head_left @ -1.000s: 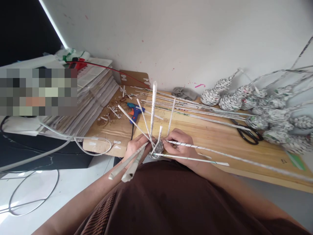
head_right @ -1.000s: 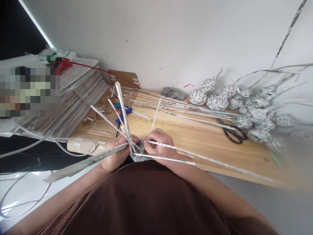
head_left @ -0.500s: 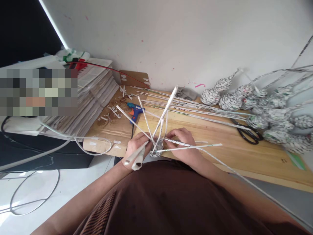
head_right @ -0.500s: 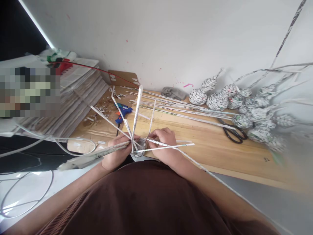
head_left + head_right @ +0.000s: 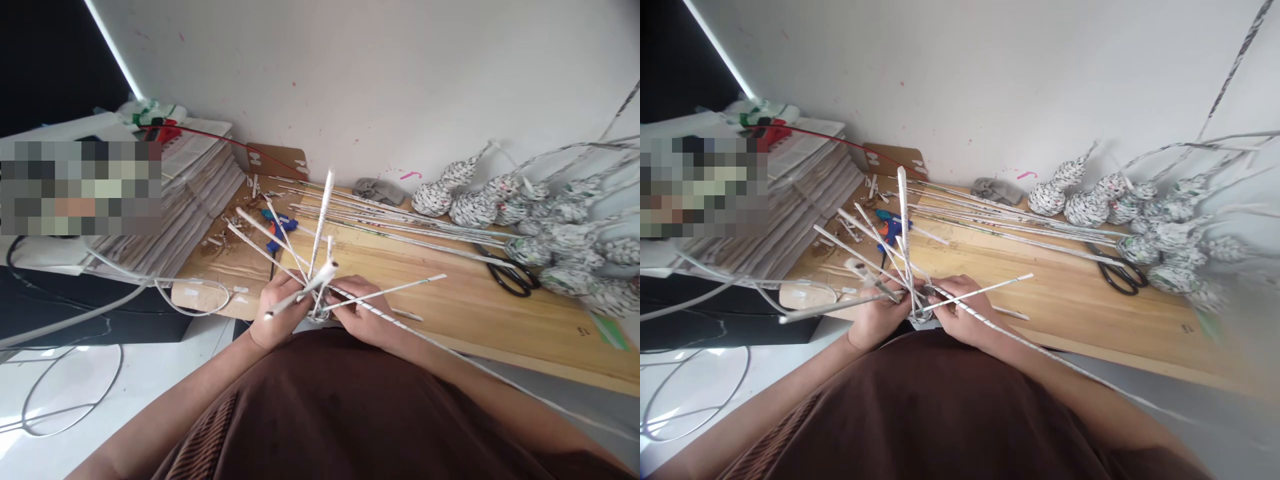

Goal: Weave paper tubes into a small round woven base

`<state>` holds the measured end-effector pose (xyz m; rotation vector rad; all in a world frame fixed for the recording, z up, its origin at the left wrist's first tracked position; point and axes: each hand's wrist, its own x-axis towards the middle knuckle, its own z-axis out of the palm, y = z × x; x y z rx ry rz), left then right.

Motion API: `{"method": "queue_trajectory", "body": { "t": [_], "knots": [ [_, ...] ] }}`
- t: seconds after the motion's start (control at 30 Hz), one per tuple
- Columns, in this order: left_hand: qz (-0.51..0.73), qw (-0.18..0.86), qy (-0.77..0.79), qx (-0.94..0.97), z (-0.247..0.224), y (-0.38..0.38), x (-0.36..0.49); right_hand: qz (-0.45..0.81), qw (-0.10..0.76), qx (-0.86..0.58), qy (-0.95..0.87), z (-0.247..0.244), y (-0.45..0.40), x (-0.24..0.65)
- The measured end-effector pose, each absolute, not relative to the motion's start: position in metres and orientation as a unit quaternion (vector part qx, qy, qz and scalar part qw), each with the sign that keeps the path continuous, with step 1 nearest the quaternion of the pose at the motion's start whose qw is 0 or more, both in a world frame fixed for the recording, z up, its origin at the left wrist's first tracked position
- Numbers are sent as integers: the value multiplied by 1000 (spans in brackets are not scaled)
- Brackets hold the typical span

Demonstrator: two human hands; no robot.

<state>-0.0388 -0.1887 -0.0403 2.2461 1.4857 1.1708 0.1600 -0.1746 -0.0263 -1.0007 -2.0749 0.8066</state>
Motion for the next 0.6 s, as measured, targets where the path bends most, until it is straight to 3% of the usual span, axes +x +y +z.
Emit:
{"method": "queue_trajectory", "body": {
  "t": [0.17,0.6],
  "knots": [
    [388,159,479,771,-36,-190,-38,371,375,-413,-743,-41,-174,159],
    [371,132,507,767,-29,-186,-33,393,392,-429,-713,-26,-177,149]
  ]
}}
